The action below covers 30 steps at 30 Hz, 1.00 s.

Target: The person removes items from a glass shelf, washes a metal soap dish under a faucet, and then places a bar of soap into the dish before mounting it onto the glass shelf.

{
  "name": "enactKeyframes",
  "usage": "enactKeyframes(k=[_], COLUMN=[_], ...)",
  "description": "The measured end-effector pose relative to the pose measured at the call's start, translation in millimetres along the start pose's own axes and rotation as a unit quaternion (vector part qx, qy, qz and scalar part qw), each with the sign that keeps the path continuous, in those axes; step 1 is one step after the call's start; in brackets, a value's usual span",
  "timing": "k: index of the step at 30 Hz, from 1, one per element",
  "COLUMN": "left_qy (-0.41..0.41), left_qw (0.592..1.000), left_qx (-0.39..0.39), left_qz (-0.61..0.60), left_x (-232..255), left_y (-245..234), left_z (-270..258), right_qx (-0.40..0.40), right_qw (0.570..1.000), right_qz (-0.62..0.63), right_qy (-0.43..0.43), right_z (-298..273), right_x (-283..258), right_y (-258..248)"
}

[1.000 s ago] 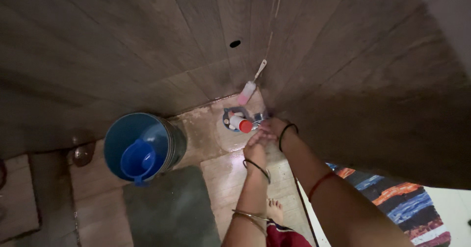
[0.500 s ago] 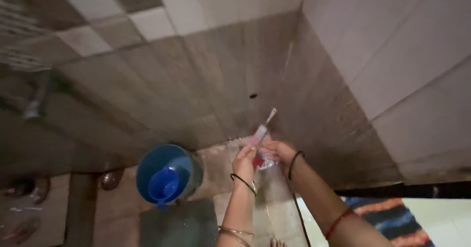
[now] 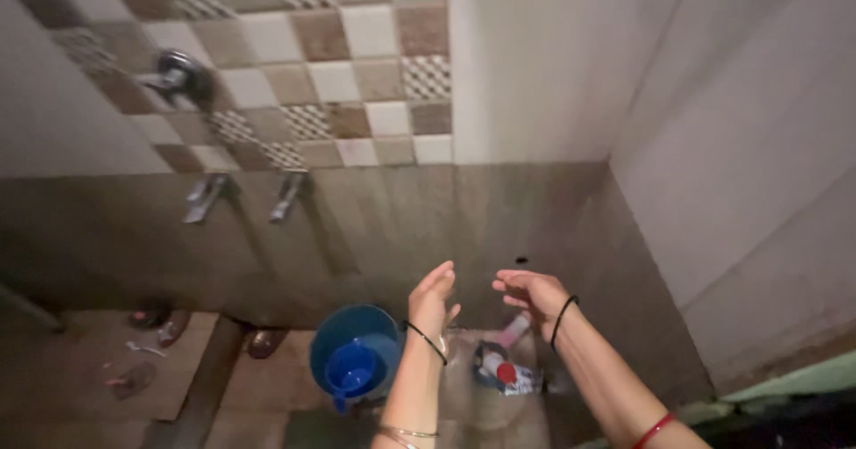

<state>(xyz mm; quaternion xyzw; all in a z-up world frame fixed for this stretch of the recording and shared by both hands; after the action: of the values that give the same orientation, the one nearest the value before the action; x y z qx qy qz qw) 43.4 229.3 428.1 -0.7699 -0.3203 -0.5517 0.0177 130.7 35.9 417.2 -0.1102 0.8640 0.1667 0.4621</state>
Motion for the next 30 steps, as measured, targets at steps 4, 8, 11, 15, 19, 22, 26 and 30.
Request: enactKeyframes(k=[4,8,11,15,19,22,26,30], left_qy=[0.03,0.072,0.076,0.096,0.113,0.129,0.139,0.154], left_qw=[0.999,0.996,0.995,0.992,0.989,0.987,0.986,0.986], left_qx=[0.022,0.034,0.055,0.073,0.086,0.093,0.089,0.059], left_qz=[-0.028,-0.046,-0.029,-0.026,-0.029,-0.027,-0.013,-0.01], left_x=[45.0,78.3,97.6,121.3,148.4,172.5,200.0,224.5], left_y=[-28.9,-62.7,-87.2,-127.0,-162.6,-186.1,-214.2,-233.3], left_z=[-21.2,-47.5,-65.9,-83.0,-82.5,-80.5,-75.0,-63.5], right_qx=[-0.023,-0.056,-0.099,-0.148,-0.174,-0.175,-0.193,-0.171], right_qw=[0.999,0.995,0.993,0.986,0.982,0.98,0.976,0.979], right_qz=[-0.043,-0.08,-0.055,-0.065,-0.051,-0.072,-0.057,-0.067], right_qy=[-0.023,-0.03,-0.036,-0.049,-0.054,-0.059,-0.079,-0.092], right_z=[-20.5,-29.6,-24.5,-15.7,-9.5,-12.7,-20.9,-32.5], right_x=[-38.1,-56.5,-59.5,-60.7,-70.2,-81.5,-98.9,-113.5], right_y=[36.5,76.6,111.4,156.6,200.3,231.3,273.1,302.4])
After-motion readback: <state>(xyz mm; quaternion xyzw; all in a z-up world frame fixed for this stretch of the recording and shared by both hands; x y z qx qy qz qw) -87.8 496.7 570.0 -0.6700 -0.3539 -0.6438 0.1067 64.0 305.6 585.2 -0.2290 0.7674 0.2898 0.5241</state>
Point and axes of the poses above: each hand's wrist, its own z-axis towards the middle knuckle, its own y-axis out of the palm, x = y × z, the point moved 7 cm from there along z, towards the middle knuckle, and after that the axes turned 1 degree about -x, right-handed, at the moved point
